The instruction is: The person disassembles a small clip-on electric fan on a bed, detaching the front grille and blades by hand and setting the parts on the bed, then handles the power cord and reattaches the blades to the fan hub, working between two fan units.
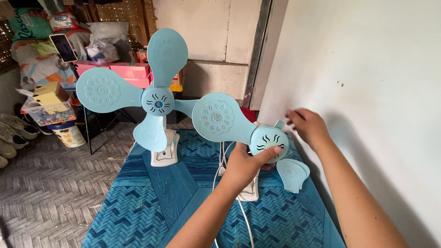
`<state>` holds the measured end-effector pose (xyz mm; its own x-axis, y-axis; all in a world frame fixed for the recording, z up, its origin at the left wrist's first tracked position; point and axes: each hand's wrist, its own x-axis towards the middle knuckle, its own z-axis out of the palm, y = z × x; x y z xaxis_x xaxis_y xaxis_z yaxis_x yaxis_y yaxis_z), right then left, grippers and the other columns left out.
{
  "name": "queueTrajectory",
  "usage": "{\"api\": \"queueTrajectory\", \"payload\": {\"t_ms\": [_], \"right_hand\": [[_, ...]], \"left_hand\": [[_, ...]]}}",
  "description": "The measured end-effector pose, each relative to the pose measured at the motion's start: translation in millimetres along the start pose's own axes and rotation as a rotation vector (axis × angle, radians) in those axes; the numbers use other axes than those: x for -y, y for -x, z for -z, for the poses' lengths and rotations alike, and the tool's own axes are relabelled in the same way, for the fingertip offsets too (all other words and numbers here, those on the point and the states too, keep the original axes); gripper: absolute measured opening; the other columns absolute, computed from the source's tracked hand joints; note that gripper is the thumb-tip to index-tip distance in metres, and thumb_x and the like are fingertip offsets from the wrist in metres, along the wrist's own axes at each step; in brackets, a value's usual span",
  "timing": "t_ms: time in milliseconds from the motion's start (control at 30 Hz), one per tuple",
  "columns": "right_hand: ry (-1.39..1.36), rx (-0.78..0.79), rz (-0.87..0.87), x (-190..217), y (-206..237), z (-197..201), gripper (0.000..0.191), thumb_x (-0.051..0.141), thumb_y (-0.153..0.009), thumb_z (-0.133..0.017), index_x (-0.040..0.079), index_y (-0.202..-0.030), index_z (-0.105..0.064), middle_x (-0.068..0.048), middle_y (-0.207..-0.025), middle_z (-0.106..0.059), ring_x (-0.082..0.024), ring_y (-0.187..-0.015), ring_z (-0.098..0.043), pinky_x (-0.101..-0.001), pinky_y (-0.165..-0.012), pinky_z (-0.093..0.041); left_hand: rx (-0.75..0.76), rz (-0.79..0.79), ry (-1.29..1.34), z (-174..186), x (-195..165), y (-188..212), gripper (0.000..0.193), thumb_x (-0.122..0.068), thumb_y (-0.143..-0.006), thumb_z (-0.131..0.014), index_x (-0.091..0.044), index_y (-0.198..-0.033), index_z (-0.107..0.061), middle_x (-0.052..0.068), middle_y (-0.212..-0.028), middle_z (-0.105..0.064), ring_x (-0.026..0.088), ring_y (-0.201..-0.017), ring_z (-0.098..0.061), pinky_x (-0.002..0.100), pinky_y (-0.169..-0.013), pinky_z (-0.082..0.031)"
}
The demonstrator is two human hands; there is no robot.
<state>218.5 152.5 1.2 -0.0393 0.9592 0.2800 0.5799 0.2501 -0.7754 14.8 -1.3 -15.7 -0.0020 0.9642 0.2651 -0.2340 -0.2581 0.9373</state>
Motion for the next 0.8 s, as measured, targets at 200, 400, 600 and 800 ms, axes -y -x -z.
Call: {"api": "queueTrajectory", "payload": {"t_ms": [200,400,600,800], "right_hand": [[-0.103,0.417,0.141,118,19,3,0.050,0.052,-0.093,-0.057,0.010,-0.110,-0.077,-0.003,-0.098,-0.079,-0.015,-0.089,-0.070,-0.0313,-0.077,-0.057],[-0.203,0.624,0.116,160,37,-6,0.033,0.029,-0.082,-0.079,0.008,-0.107,-0.074,-0.006,-0.090,-0.077,-0.012,-0.078,-0.067,-0.0277,-0.071,-0.054],[-0.326,0.392,0.084,151,40,-13,0.020,0.019,-0.084,-0.079,0.004,-0.096,-0.072,-0.005,-0.080,-0.073,-0.011,-0.065,-0.064,-0.0263,-0.059,-0.052],[-0.509,0.218,0.006,144,40,-12,0.016,0.012,-0.086,-0.076,0.001,-0.097,-0.070,-0.009,-0.082,-0.074,-0.016,-0.066,-0.071,-0.0311,-0.060,-0.059]], "left_hand": [[0.007,0.034,-0.071,3,-5,-4,0.079,-0.037,-0.072,-0.087,0.001,-0.133,-0.053,0.016,-0.111,-0.070,0.020,-0.088,-0.075,0.028,-0.062,-0.064],[0.056,0.057,-0.183,12,-10,-10,0.084,-0.040,-0.070,-0.088,0.003,-0.132,-0.050,0.016,-0.106,-0.072,0.022,-0.087,-0.076,0.028,-0.063,-0.063],[0.059,0.043,-0.139,13,-6,-16,0.084,-0.039,-0.070,-0.088,0.003,-0.132,-0.050,0.017,-0.104,-0.072,0.020,-0.088,-0.075,0.028,-0.068,-0.064],[0.122,0.053,-0.103,22,-1,-30,0.078,-0.037,-0.072,-0.088,0.006,-0.127,-0.055,0.017,-0.103,-0.073,0.021,-0.088,-0.075,0.030,-0.072,-0.063]]}}
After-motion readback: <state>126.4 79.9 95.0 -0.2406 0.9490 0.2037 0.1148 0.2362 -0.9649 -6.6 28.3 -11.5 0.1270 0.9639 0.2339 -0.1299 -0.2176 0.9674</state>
